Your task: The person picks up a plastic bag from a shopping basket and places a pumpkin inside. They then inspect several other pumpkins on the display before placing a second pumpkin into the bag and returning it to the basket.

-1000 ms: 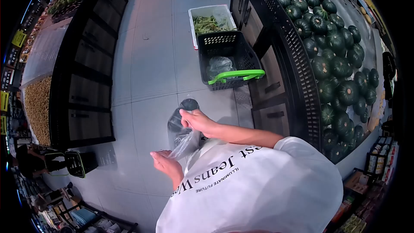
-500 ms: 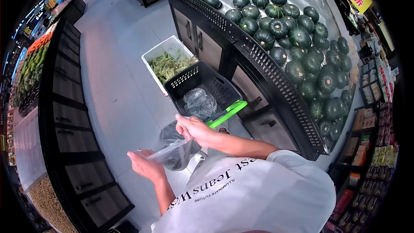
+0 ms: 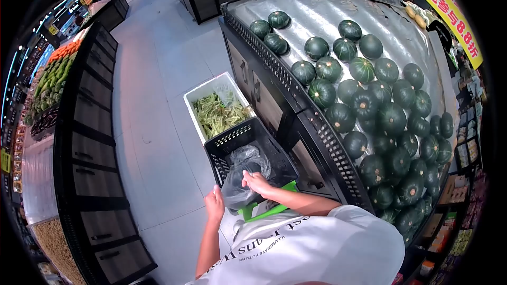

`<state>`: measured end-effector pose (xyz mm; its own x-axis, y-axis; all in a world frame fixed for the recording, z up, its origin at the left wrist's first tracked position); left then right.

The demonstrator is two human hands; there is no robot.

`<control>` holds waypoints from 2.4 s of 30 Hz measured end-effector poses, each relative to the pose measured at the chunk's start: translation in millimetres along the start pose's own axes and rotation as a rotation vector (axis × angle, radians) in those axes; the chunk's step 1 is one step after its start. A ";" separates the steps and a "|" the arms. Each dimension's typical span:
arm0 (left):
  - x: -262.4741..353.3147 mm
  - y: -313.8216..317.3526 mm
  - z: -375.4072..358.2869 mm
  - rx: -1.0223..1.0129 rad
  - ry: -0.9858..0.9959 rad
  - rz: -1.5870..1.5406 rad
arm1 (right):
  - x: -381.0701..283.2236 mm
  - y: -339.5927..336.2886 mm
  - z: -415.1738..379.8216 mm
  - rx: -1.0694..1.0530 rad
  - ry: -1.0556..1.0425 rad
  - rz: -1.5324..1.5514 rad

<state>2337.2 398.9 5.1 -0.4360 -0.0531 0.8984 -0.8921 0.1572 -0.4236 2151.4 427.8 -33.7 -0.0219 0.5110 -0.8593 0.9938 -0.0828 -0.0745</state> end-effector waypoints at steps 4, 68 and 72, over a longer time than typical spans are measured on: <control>-38.7 58.8 4.0 -0.170 -0.016 0.132 | 90.0 -18.8 37.7 0.002 0.193 -0.084; -413.9 290.2 18.1 -0.078 -0.870 0.031 | 416.0 -22.4 219.2 -0.574 0.182 -1.341; -412.7 290.1 17.5 -0.058 -0.823 0.111 | 412.2 -23.9 214.7 -0.522 0.140 -1.325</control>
<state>2256.3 449.1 -490.5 -0.4884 -0.7351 0.4703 -0.8411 0.2531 -0.4779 2095.2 456.7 -494.8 -0.9685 0.0423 -0.2456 0.1753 0.8162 -0.5506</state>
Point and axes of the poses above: each hand's wrist, its own z-axis towards the middle knuckle, its own y-axis out of the palm, x = y × z, the point moved 5 cm from there along z, towards the middle knuckle, and after that the axes turned 6 degrees about -z, right-handed, at the moved point
